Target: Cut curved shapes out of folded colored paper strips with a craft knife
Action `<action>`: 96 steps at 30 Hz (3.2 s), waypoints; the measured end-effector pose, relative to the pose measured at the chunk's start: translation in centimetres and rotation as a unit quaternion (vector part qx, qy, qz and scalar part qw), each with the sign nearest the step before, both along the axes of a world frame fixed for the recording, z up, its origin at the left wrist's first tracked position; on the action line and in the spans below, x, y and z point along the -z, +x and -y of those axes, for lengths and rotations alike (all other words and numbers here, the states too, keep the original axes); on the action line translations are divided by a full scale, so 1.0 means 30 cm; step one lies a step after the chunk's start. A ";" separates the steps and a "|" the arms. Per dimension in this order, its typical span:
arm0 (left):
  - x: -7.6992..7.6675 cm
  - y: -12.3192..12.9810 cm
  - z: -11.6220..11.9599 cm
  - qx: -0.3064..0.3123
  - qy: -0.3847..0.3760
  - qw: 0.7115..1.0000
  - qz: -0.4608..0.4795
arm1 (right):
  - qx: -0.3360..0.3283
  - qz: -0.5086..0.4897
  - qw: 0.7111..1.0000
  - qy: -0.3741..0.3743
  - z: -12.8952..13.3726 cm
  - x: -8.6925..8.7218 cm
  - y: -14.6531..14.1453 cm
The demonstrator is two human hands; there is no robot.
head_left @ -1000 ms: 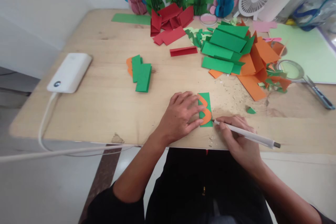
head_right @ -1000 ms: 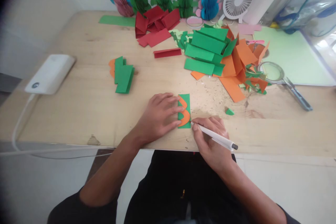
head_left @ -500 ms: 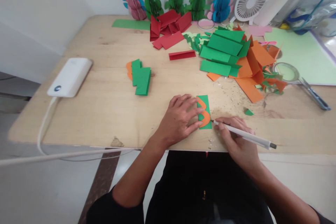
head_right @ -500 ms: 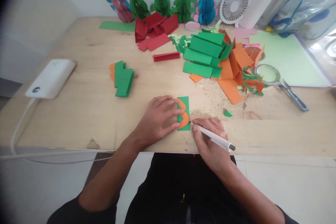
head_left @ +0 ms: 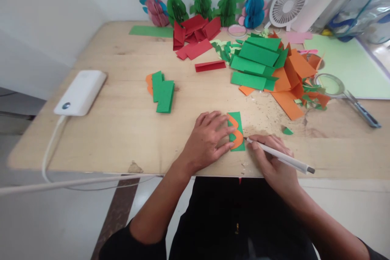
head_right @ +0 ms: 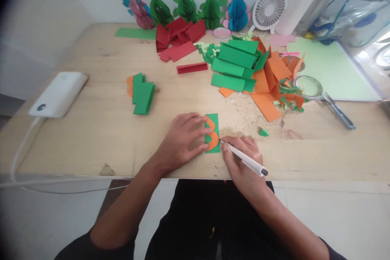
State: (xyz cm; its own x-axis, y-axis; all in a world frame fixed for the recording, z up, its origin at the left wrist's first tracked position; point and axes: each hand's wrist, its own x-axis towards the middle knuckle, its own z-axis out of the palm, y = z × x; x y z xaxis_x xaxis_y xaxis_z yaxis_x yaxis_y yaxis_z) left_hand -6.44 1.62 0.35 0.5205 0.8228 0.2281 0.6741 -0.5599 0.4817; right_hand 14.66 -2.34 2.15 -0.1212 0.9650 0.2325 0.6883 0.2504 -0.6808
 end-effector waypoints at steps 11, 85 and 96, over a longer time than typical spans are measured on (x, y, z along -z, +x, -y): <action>-0.002 0.001 0.001 0.003 -0.002 1.000 0.009 | 0.020 -0.013 1.000 0.006 -0.002 -0.004 -0.002; -0.020 -0.013 -0.005 0.011 0.016 0.998 -0.055 | -0.110 0.090 0.981 0.132 -0.007 0.029 -0.007; -0.008 -0.019 -0.001 0.010 0.009 0.999 -0.028 | -0.101 0.085 0.987 0.095 -0.008 0.029 -0.002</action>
State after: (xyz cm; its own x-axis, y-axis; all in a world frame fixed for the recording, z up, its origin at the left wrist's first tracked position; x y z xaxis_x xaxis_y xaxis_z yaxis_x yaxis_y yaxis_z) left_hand -7.01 1.66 0.61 0.5500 0.8076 0.2129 0.6882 -0.5827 0.4324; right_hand 14.59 -2.11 1.29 -0.3590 0.8579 0.3677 0.7112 0.5066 -0.4874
